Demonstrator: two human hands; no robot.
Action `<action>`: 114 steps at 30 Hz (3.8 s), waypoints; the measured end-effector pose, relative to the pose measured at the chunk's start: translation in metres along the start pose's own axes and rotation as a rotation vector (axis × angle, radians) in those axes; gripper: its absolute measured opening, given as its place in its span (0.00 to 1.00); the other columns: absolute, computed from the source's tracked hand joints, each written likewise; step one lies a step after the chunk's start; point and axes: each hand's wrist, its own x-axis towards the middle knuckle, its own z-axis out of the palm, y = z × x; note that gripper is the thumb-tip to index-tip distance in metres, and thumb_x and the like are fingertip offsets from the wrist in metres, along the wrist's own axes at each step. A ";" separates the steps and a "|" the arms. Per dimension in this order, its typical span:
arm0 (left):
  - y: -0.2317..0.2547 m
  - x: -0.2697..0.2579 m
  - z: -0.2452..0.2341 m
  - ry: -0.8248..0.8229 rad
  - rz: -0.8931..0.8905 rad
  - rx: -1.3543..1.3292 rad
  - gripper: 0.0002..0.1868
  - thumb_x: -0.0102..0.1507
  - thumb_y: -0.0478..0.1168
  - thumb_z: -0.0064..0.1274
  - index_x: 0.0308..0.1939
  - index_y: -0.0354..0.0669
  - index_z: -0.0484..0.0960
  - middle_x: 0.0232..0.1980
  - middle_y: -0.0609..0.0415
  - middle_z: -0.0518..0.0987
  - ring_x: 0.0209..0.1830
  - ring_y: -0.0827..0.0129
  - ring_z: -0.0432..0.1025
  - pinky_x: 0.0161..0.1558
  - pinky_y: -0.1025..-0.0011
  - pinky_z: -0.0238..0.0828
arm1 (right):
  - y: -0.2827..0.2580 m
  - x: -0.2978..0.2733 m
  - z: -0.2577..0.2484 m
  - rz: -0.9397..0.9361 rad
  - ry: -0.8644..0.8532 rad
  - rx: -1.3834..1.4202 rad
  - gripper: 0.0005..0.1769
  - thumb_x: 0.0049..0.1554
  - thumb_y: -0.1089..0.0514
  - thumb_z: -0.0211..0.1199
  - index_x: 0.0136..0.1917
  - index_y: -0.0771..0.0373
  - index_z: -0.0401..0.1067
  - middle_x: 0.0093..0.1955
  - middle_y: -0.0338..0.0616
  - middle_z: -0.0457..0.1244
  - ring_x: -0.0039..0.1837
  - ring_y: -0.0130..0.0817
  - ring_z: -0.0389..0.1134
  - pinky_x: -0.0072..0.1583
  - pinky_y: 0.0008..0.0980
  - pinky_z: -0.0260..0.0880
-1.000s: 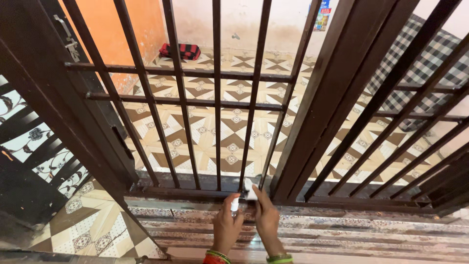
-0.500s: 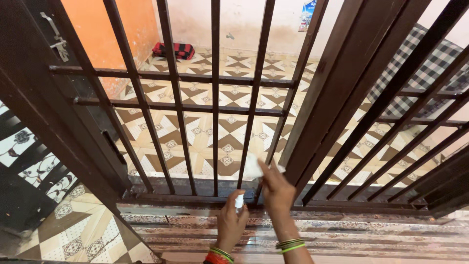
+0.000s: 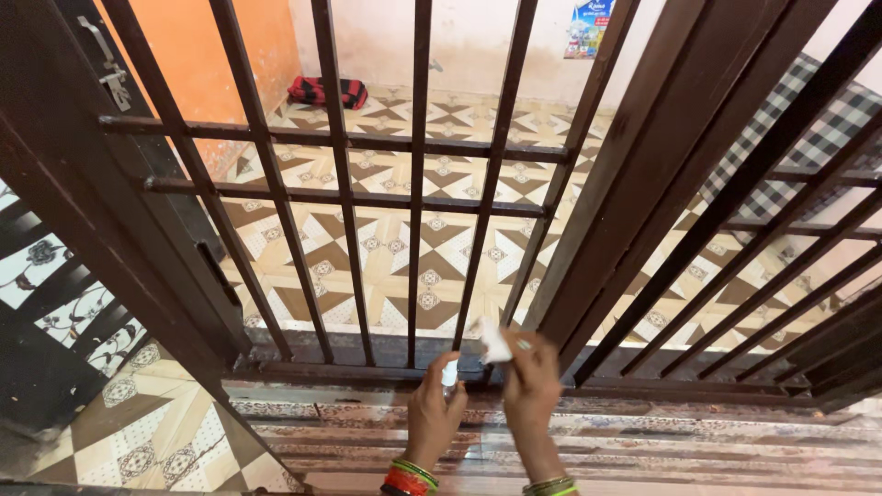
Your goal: The person cleans a metal gate by spraying a liquid from a bottle onto the bars and wiping them with a white cloth. The person systematically moves along the lower section of the gate, spraying and wiping each bar.
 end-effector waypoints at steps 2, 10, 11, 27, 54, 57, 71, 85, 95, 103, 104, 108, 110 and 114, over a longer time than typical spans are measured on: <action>-0.001 -0.002 -0.001 0.040 0.060 -0.003 0.31 0.60 0.32 0.56 0.66 0.53 0.67 0.50 0.45 0.84 0.38 0.58 0.83 0.34 0.65 0.82 | -0.010 0.024 -0.016 -0.030 0.126 -0.076 0.29 0.53 0.74 0.64 0.62 0.49 0.80 0.57 0.47 0.68 0.55 0.35 0.72 0.51 0.30 0.77; -0.008 0.001 0.005 0.047 0.079 -0.028 0.29 0.60 0.33 0.57 0.64 0.52 0.67 0.53 0.43 0.83 0.35 0.58 0.83 0.33 0.65 0.83 | 0.029 -0.026 0.007 -0.170 -0.002 -0.115 0.28 0.54 0.70 0.67 0.64 0.47 0.76 0.61 0.42 0.70 0.55 0.36 0.75 0.53 0.32 0.78; -0.009 -0.001 0.006 0.014 0.025 -0.022 0.29 0.60 0.34 0.56 0.65 0.53 0.67 0.52 0.44 0.83 0.37 0.58 0.83 0.34 0.65 0.84 | 0.034 -0.045 0.008 -0.168 -0.006 -0.123 0.28 0.53 0.70 0.66 0.65 0.47 0.75 0.61 0.42 0.69 0.56 0.39 0.75 0.55 0.34 0.78; 0.016 -0.010 0.026 -0.024 0.045 -0.096 0.28 0.60 0.33 0.55 0.64 0.52 0.69 0.54 0.42 0.82 0.46 0.52 0.81 0.42 0.59 0.79 | 0.016 0.061 -0.055 -0.335 0.254 -0.187 0.18 0.57 0.74 0.66 0.57 0.57 0.76 0.57 0.37 0.69 0.51 0.31 0.72 0.48 0.26 0.72; 0.041 -0.022 0.064 0.017 0.078 -0.066 0.29 0.59 0.31 0.56 0.64 0.50 0.70 0.45 0.44 0.83 0.37 0.56 0.81 0.36 0.60 0.77 | -0.022 0.126 -0.087 -0.599 0.076 -0.127 0.16 0.59 0.67 0.67 0.60 0.57 0.79 0.63 0.42 0.67 0.48 0.33 0.74 0.47 0.26 0.76; 0.040 -0.021 0.063 0.075 0.143 -0.072 0.29 0.59 0.31 0.56 0.64 0.49 0.71 0.43 0.44 0.83 0.38 0.57 0.81 0.37 0.59 0.77 | -0.030 0.132 -0.085 -0.663 -0.097 -0.317 0.13 0.58 0.63 0.69 0.57 0.58 0.80 0.66 0.43 0.67 0.35 0.29 0.69 0.36 0.30 0.70; 0.025 -0.021 0.063 0.178 0.058 -0.063 0.29 0.59 0.32 0.57 0.64 0.50 0.72 0.43 0.44 0.83 0.36 0.56 0.81 0.35 0.62 0.78 | 0.073 0.000 -0.019 -0.566 -0.864 -0.633 0.28 0.54 0.61 0.62 0.67 0.66 0.67 0.71 0.54 0.60 0.35 0.32 0.71 0.31 0.31 0.71; 0.020 -0.010 0.089 0.087 -0.012 -0.122 0.29 0.59 0.32 0.55 0.64 0.51 0.70 0.39 0.46 0.84 0.32 0.61 0.83 0.31 0.65 0.78 | 0.051 0.128 -0.082 -0.759 0.118 -0.189 0.08 0.58 0.65 0.70 0.52 0.58 0.81 0.45 0.44 0.68 0.34 0.21 0.64 0.28 0.18 0.58; 0.023 -0.013 0.089 0.083 0.003 -0.133 0.28 0.60 0.32 0.56 0.64 0.48 0.69 0.52 0.41 0.83 0.41 0.58 0.84 0.39 0.66 0.82 | 0.113 0.000 -0.083 -0.741 -0.387 -0.201 0.20 0.50 0.58 0.66 0.57 0.54 0.80 0.52 0.36 0.67 0.49 0.33 0.72 0.47 0.33 0.75; 0.032 -0.017 0.094 0.058 -0.078 -0.100 0.28 0.59 0.32 0.56 0.63 0.49 0.70 0.49 0.43 0.83 0.37 0.53 0.83 0.37 0.61 0.78 | 0.089 0.104 -0.088 -0.676 0.032 -0.209 0.09 0.56 0.59 0.73 0.51 0.49 0.81 0.57 0.41 0.69 0.56 0.30 0.71 0.44 0.27 0.76; 0.034 -0.016 0.096 0.082 -0.027 -0.093 0.28 0.59 0.32 0.56 0.63 0.48 0.70 0.49 0.43 0.83 0.38 0.53 0.82 0.37 0.61 0.78 | 0.076 0.120 -0.094 -0.642 0.102 -0.209 0.11 0.58 0.61 0.70 0.55 0.52 0.80 0.60 0.46 0.68 0.61 0.35 0.70 0.51 0.31 0.76; 0.041 -0.013 0.101 0.154 0.149 -0.079 0.28 0.58 0.30 0.56 0.62 0.45 0.71 0.52 0.39 0.82 0.39 0.52 0.82 0.38 0.61 0.78 | 0.038 0.145 -0.108 -0.567 0.147 -0.173 0.17 0.62 0.68 0.62 0.65 0.65 0.75 0.68 0.57 0.66 0.70 0.46 0.69 0.63 0.38 0.73; 0.044 -0.013 0.103 0.149 0.143 -0.093 0.27 0.58 0.30 0.55 0.62 0.45 0.71 0.53 0.40 0.82 0.40 0.52 0.83 0.38 0.62 0.79 | 0.042 0.127 -0.106 -0.611 0.182 -0.264 0.16 0.59 0.67 0.64 0.60 0.60 0.78 0.65 0.46 0.68 0.68 0.42 0.69 0.64 0.42 0.73; 0.039 -0.003 0.116 -0.032 -0.228 -0.057 0.32 0.60 0.35 0.55 0.68 0.54 0.66 0.60 0.50 0.78 0.37 0.56 0.83 0.35 0.65 0.83 | 0.089 0.066 -0.081 -0.590 0.058 -0.183 0.10 0.58 0.65 0.65 0.53 0.57 0.80 0.56 0.42 0.69 0.57 0.39 0.69 0.52 0.32 0.73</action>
